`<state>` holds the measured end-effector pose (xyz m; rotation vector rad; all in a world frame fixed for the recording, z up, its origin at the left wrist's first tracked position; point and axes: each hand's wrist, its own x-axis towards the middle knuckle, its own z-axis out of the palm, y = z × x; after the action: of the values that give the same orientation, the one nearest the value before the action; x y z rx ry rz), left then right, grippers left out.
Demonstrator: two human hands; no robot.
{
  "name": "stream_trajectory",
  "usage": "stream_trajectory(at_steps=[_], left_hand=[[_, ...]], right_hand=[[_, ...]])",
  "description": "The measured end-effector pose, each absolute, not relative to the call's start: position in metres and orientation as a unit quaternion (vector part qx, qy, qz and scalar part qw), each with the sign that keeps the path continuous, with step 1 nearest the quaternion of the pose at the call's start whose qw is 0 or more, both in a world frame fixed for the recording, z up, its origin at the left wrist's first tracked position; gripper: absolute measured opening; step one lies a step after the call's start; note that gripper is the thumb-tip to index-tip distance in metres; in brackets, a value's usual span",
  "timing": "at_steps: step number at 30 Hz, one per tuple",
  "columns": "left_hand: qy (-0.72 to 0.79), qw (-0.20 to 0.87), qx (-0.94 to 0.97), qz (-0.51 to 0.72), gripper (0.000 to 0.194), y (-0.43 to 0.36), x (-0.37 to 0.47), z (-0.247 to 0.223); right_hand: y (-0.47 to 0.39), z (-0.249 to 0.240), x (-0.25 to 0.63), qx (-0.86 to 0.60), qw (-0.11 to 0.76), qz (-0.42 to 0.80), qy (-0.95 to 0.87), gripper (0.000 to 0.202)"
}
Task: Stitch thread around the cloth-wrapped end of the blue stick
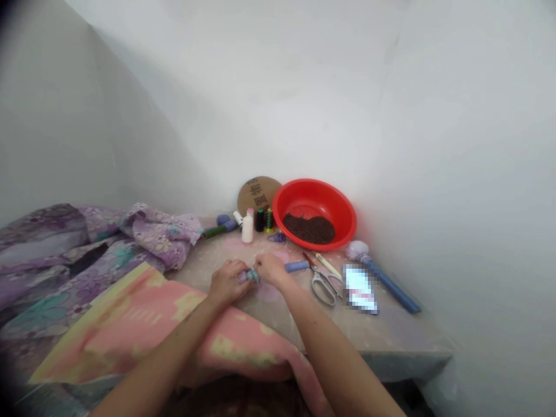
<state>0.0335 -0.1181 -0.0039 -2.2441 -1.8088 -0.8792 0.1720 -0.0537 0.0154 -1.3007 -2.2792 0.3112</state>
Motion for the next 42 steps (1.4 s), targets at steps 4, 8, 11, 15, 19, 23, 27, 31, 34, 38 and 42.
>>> stream_trajectory(at_steps=[4,8,11,15,19,23,27,31,34,38,42], left_hand=[[-0.609,0.052,-0.737,-0.287,0.023,-0.118,0.033,-0.002],[-0.599,0.058,-0.744,-0.292,0.023,-0.117,0.033,-0.003],[-0.591,0.068,-0.747,-0.296,0.023,-0.116,0.033,-0.005],[-0.582,0.072,-0.755,-0.293,0.023,-0.115,0.033,-0.005],[-0.557,0.078,-0.773,-0.293,0.024,-0.117,0.033,-0.004],[-0.579,0.073,-0.762,-0.281,0.032,-0.116,0.037,0.001],[-0.624,0.081,-0.745,-0.222,0.040,-0.113,0.045,0.008],[-0.643,0.074,-0.742,-0.176,0.036,-0.111,0.048,0.014],[-0.647,0.068,-0.740,-0.170,0.037,-0.113,0.047,0.015],[-0.640,0.061,-0.745,-0.175,0.038,-0.115,0.047,0.014],[-0.631,0.071,-0.748,-0.191,0.038,-0.115,0.046,0.011]], right_hand=[[-0.050,0.002,0.169,-0.491,0.285,0.129,-0.813,0.018],[-0.052,0.003,0.172,-0.457,0.284,0.147,-0.830,0.014],[-0.054,0.007,0.174,-0.430,0.275,0.164,-0.844,0.008],[-0.050,0.005,0.169,-0.432,0.366,0.273,-0.777,0.010],[-0.044,0.001,0.168,-0.437,0.399,0.341,-0.730,0.015],[-0.046,-0.002,0.173,-0.425,0.416,0.428,-0.681,0.015],[-0.055,-0.001,0.175,-0.388,0.460,0.547,-0.582,0.021],[-0.058,0.014,0.175,-0.338,0.543,0.573,-0.512,0.026],[-0.054,0.042,0.182,-0.288,0.639,0.529,-0.479,0.024],[-0.048,0.091,0.209,-0.243,0.769,0.364,-0.466,0.018],[-0.051,0.124,0.241,-0.259,0.817,0.172,-0.486,0.019]])
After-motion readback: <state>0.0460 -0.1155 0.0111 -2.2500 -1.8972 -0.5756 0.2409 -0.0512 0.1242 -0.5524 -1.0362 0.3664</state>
